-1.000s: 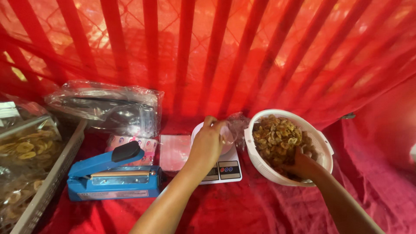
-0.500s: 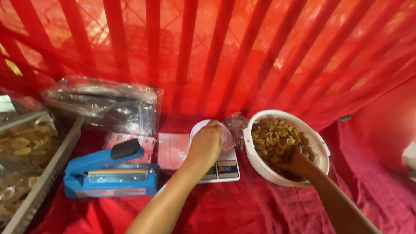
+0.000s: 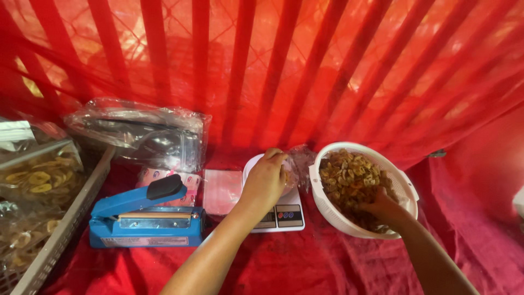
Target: The person weighs dried fruit slices on a digital scale, places them into small plastic bags, and seals the bags using a handheld heat sealer. The sealed packages are then placed into a basket.
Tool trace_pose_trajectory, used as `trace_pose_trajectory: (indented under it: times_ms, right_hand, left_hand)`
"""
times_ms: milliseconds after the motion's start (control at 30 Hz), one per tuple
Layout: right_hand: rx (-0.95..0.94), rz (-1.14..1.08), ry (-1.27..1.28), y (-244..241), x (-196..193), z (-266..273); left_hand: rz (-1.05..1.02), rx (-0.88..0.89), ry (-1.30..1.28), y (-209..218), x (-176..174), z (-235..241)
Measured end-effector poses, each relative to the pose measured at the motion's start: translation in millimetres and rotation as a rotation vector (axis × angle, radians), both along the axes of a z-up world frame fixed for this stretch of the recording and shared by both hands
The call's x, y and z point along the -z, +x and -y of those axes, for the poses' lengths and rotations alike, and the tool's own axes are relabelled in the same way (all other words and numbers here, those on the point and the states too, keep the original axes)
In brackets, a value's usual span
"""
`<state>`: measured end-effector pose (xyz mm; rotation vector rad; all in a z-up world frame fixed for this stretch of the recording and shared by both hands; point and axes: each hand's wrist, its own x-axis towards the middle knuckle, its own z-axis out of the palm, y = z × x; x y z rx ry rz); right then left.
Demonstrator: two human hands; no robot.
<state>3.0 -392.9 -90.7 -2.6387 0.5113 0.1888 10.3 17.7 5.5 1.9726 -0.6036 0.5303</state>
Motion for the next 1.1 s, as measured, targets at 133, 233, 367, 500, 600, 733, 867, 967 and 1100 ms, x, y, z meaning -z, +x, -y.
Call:
trace_pose_trajectory:
  times_ms: [133,233,367,500,600,733,867,967,1100]
  right_hand:
    - [0.146,0.009,0.491,-8,-62,-39]
    - [0.164,0.128,0.636,-5,-106,-66]
    - [0.044,0.133,0.752,5,-124,-61]
    - [-0.065,0.372,0.684,6,-127,-40]
    - [-0.017,0.419,0.427,-3,-133,-48]
    - [-0.033,0.255,-0.068,-22,-127,-87]
    - [-0.248,0.348,-0.266,-25,-103,-110]
    - [-0.263,0.378,-0.162,-25,-109,-112]
    - [0.065,0.253,0.103,-36,-146,-124]
  left_hand:
    - [-0.003,-0.001,0.024,1,-4,-1]
    - [-0.025,0.022,0.038,0,-6,-1]
    - [-0.064,0.069,0.064,1,-4,-2]
    - [-0.066,0.133,0.041,2,0,-1]
    - [-0.091,0.164,0.02,1,-3,-2]
    - [-0.167,0.152,0.038,-2,-5,-2]
    - [-0.089,0.172,0.01,-1,-4,-2]
    - [-0.069,0.178,-0.003,1,-4,-3]
    - [-0.137,0.2,-0.018,2,-1,-3]
